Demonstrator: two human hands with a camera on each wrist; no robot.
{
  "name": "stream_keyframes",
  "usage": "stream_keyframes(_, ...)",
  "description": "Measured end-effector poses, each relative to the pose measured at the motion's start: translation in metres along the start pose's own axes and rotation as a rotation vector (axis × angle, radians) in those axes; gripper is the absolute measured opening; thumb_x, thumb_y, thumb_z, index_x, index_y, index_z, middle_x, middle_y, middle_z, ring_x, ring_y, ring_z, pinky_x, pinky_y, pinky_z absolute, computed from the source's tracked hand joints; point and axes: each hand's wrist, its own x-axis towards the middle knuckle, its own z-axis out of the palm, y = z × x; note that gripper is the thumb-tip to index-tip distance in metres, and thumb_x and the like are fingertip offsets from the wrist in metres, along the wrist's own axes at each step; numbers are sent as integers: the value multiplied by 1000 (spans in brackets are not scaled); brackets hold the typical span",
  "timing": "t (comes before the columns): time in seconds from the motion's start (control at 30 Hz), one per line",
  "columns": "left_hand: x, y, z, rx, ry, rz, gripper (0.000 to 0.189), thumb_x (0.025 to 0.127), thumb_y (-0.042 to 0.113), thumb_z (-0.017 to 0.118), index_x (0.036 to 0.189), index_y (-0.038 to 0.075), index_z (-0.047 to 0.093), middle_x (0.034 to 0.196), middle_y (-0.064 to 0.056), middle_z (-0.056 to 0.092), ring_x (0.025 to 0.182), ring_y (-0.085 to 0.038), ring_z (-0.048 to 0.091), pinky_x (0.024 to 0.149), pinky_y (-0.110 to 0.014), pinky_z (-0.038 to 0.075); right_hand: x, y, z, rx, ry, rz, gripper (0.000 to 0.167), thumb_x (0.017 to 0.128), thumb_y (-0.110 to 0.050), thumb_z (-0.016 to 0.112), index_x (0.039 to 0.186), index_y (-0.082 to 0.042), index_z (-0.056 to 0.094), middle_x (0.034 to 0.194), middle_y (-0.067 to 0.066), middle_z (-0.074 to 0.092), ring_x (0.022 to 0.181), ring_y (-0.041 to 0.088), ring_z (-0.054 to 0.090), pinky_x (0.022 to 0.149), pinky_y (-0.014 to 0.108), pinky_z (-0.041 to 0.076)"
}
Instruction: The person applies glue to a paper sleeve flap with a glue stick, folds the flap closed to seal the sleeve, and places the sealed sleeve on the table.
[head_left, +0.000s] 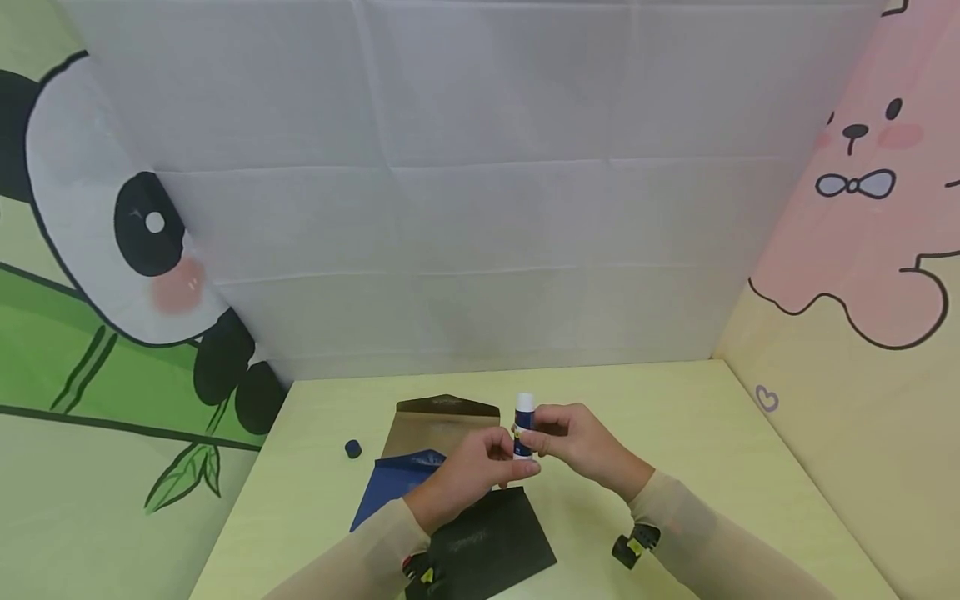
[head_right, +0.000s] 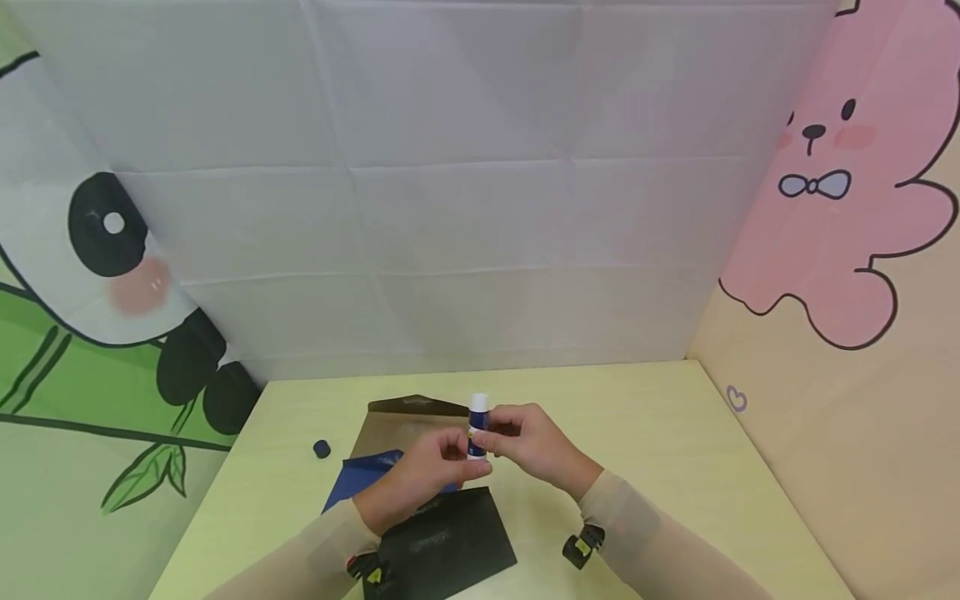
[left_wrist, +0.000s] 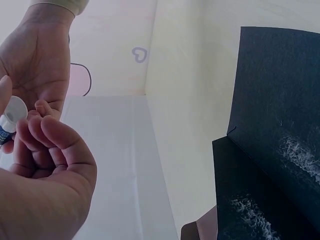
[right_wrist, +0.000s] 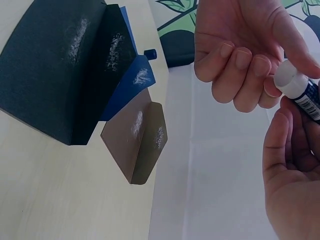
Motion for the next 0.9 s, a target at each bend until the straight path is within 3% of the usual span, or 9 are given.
stream_keyframes(0.6,-3,5,2,2,23,3,38,105,18,92,89,13,58,80,5,58,74,-12,52,68,-26,45,0,2,3,-12,-10,-9,17,116,-17,77,111,-1,81,105,9,77,90,13,68,82,28,57)
stream_keyframes(0.77,-3,1,0,-31,5,-7,30,110,25,86,100,10,62,87,6,64,78,-14,57,73,-27,49,0,-1,1,-11,0,-8,19,117,-17,75,109,-1,80,103,6,74,89,12,68,82,28,60)
stream_keyframes(0.9,-2,-1,-4,-46,-31,-28,28,115,32,78,115,5,71,101,6,68,93,-15,63,84,-31,55,0,-1,0,-12,-3,-9,18,117,-16,75,110,-1,80,103,8,74,89,12,68,83,28,61)
